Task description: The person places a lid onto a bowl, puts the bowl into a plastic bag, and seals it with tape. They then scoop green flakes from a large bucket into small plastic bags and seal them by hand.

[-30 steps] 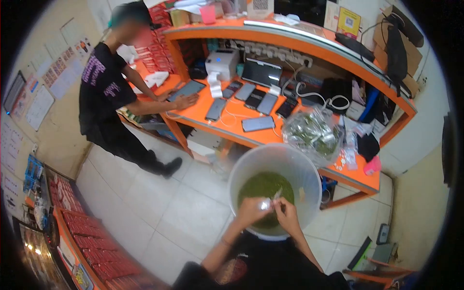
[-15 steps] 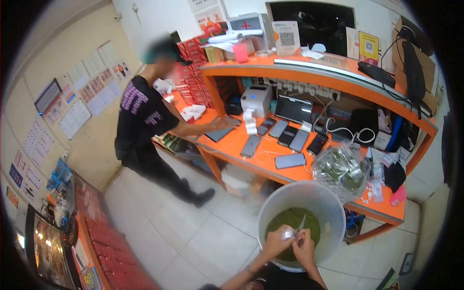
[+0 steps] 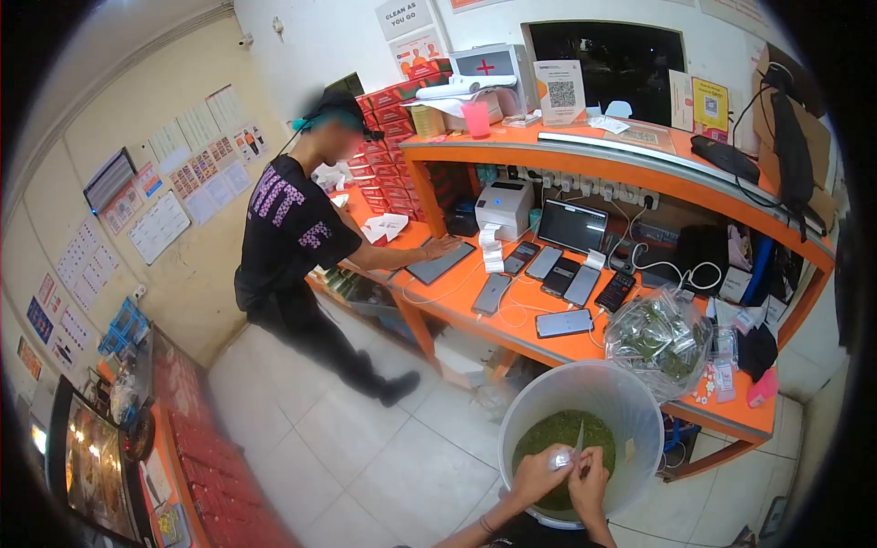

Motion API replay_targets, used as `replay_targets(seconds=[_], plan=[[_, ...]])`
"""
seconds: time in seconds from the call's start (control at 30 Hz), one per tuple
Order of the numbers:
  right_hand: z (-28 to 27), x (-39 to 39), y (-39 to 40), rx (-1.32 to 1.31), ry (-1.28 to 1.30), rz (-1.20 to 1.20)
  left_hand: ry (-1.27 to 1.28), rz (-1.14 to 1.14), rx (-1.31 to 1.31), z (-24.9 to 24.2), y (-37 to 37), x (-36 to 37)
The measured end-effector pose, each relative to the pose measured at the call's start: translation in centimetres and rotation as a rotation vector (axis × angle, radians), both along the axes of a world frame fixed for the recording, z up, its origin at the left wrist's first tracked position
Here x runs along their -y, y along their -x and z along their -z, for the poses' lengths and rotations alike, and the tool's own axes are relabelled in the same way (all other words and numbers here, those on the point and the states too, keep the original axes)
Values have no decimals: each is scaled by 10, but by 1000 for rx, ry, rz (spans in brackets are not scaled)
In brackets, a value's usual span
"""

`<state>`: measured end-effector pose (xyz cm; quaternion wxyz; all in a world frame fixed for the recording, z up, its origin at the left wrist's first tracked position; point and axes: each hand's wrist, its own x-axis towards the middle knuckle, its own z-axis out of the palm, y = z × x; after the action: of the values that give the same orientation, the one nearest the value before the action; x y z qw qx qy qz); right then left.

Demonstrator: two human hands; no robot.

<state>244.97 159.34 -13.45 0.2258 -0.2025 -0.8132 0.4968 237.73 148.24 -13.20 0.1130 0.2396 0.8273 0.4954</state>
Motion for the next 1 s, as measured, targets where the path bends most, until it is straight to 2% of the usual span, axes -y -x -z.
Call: replay_targets(seconds=[0.1, 0.17, 0.23, 0.27, 0.3, 0.33, 0.37, 0.4, 0.47, 0.5, 0.57, 0.6, 0.67, 0.7, 0.77, 0.87, 1.0], plan=[[5, -12, 0, -75, -20, 42, -24, -39, -24, -2, 1, -2], [5, -20, 0, -58, 89, 179, -25, -60, -54, -5, 3, -3], [24, -17, 4, -127, 118, 146, -161, -1, -224, 0, 2, -4], [32, -18, 7, -180, 163, 119, -181, -8, -228, 5, 1, -6], [20, -18, 6, -183, 145, 118, -168, 85, -142, 10, 0, -7], [0, -15, 1, 35, 129, 40, -148, 181, -56, 14, -1, -7], [-10, -14, -2, 258, 117, -36, -173, 198, -106, 18, -3, -6], [-9, -19, -2, 256, 112, -34, -178, 199, -108, 12, -3, -4], [-3, -29, -3, 136, 139, 40, 209, 183, -57, -7, -7, -3], [0, -29, -3, 136, 138, 41, 207, 184, -56, -13, -10, -6], [9, -27, -2, 117, 110, 22, -191, 49, -575, -20, -15, -13], [16, -30, -2, 118, 104, 24, -197, 48, -574, -12, -9, -11], [30, -38, -4, 60, 185, 2, -73, 461, 29, 12, 5, -3], [31, -41, -6, 68, 184, 7, -77, 465, 37, -2, 1, -4], [31, -48, -10, 0, 616, -36, -96, 457, -70, -41, -7, -6], [38, -50, -10, -22, 544, -36, -15, 433, -126, -27, -10, -7], [24, -40, -4, -107, 442, -11, -45, 375, -153, -35, -10, -6]])
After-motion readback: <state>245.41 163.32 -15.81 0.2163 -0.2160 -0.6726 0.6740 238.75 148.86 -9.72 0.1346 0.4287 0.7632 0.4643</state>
